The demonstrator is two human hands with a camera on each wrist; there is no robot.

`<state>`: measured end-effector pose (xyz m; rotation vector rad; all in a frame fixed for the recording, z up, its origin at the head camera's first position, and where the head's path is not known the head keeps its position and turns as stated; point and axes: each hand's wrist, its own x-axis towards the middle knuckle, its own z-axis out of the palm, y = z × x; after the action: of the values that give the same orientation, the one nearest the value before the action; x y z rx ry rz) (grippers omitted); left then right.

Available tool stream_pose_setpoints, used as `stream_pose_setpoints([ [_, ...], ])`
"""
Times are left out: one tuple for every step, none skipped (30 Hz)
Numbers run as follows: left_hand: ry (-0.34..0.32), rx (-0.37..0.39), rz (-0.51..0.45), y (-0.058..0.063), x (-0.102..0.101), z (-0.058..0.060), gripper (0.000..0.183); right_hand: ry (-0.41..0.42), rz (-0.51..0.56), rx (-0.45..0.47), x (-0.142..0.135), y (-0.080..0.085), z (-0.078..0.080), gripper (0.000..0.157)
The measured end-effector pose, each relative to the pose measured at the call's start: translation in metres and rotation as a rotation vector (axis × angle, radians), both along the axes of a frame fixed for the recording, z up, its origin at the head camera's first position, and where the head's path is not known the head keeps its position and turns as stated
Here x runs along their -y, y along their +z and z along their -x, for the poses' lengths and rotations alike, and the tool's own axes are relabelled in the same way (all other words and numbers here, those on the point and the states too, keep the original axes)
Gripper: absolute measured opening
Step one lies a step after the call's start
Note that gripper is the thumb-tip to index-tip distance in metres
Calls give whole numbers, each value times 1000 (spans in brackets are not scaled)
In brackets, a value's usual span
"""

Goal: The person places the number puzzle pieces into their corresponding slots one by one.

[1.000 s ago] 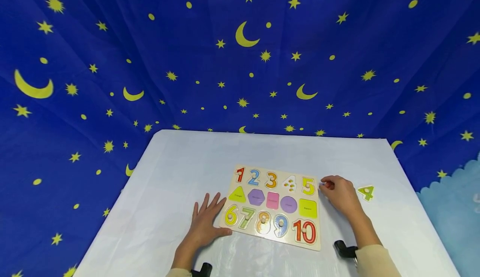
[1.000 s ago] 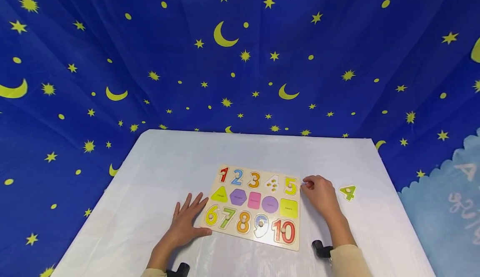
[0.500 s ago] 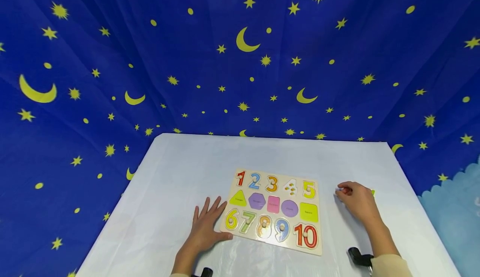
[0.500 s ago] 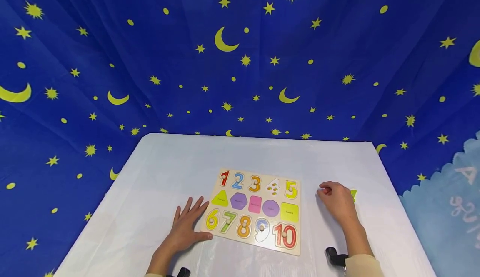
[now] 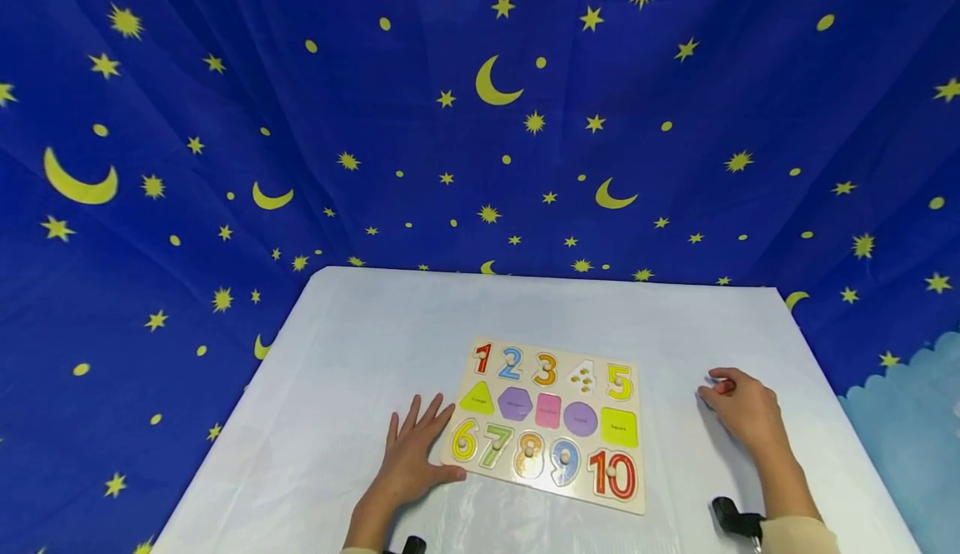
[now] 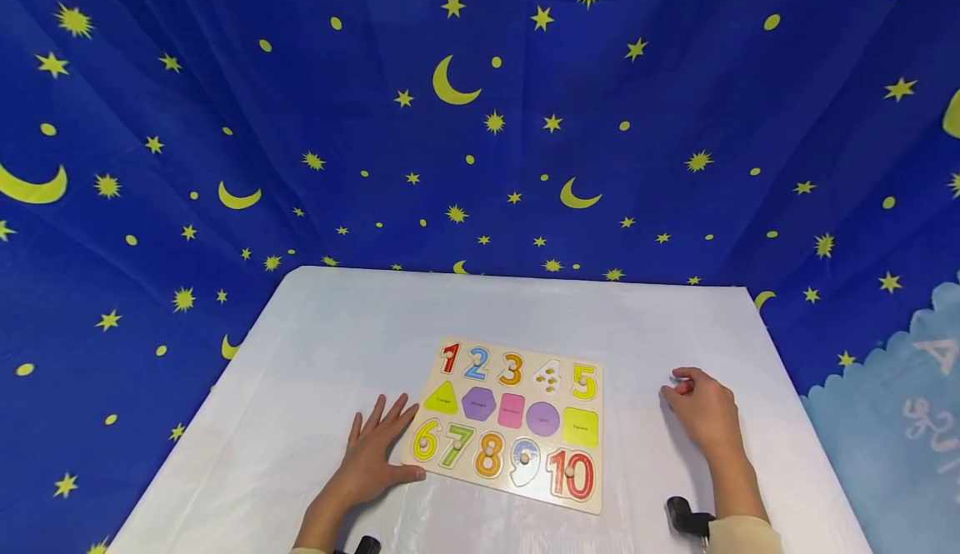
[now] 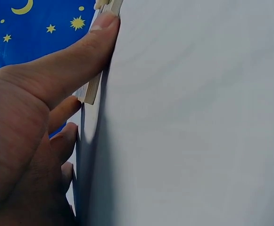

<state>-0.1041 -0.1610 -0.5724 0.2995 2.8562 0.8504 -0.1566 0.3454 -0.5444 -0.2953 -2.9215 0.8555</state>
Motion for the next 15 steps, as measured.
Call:
stream_pose_setpoints([
  [0, -2, 1, 0, 0, 0, 104, -5, -2, 2, -2, -1, -1, 39],
  [0, 0, 3, 0, 0, 0, 104, -13, -3, 6, -4, -1, -1, 39],
  [0, -3, 3, 0, 0, 0, 104, -22, -5, 9, -6, -2, -2, 40],
  [0, -3, 2, 0, 0, 0, 104, -33, -9, 11, -7, -2, -2, 40],
  [-1, -5, 2, 0, 0, 0, 104, -43, -10, 13, -9, -2, -3, 40],
  [-1, -4, 2, 0, 0, 0, 104, -55, -9, 13, -11, -3, -4, 40],
  [-1, -6, 2, 0, 0, 0, 104, -66, -7, 12, -12, -3, -4, 40],
  [-1, -5, 2, 0, 0, 0, 104, -77, -6, 10, -13, -3, -5, 40],
  [-2, -8, 1, 0, 0, -1, 103, -87, -8, 6, -14, -3, -5, 40],
  [-3, -8, 2, 0, 0, -1, 103, -99, -10, 3, -15, -3, -6, 40],
  [-4, -9, 3, -1, 0, -1, 103, -110, -12, 4, -16, -3, -6, 40],
  [-5, -10, 5, -1, 1, -1, 103, -122, -10, 6, -17, -3, -7, 39],
  [-6, -11, 6, -1, 1, -1, 104, -134, -6, 7, -17, -2, -7, 38],
  [-6, -12, 7, -2, 1, -1, 104, -145, -2, 11, -18, -2, -8, 38],
  [-7, -12, 8, -2, 1, -1, 104, -154, 2, 15, -19, -1, -8, 38],
])
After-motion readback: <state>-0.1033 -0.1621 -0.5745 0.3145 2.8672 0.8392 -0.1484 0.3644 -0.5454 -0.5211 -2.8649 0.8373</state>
